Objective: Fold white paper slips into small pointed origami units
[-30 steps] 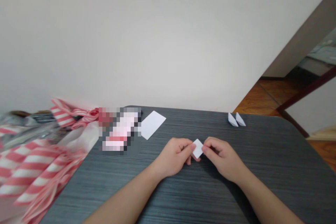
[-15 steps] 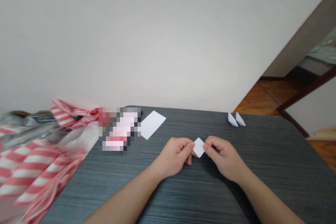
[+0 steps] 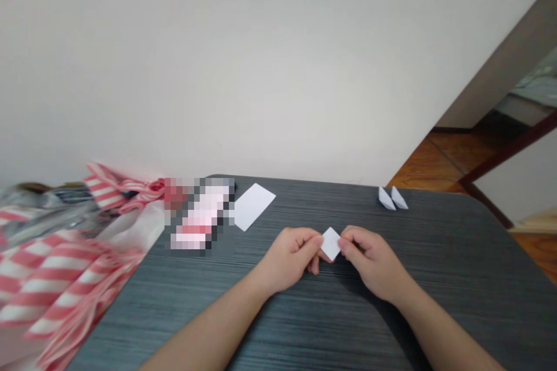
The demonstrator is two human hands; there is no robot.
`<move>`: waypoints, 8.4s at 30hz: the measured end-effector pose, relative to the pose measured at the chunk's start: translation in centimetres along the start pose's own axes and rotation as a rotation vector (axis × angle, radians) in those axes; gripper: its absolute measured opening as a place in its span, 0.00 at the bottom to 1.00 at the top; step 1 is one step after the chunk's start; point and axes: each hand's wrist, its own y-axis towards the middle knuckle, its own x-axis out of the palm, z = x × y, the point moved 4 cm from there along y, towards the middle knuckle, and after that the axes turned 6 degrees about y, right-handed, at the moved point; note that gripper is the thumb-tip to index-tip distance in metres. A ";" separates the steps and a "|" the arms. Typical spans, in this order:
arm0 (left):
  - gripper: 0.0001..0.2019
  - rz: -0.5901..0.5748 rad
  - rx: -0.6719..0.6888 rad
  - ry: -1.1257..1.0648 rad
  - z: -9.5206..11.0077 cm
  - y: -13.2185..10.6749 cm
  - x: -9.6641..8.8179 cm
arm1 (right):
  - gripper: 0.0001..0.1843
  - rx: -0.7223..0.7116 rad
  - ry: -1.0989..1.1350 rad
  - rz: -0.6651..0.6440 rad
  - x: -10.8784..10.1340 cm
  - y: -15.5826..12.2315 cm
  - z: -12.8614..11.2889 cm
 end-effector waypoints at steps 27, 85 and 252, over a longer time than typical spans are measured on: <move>0.13 0.059 0.020 -0.014 0.2 0.0 -0.1 | 0.11 0.113 0.142 -0.177 1.3 -0.1 0.3; 0.21 -0.045 -0.008 0.051 -0.3 0.1 0.2 | 0.07 -0.191 0.031 0.051 0.6 -0.2 0.0; 0.17 0.043 0.035 0.093 -0.6 0.0 0.1 | 0.13 0.148 0.195 -0.050 0.5 -0.3 1.6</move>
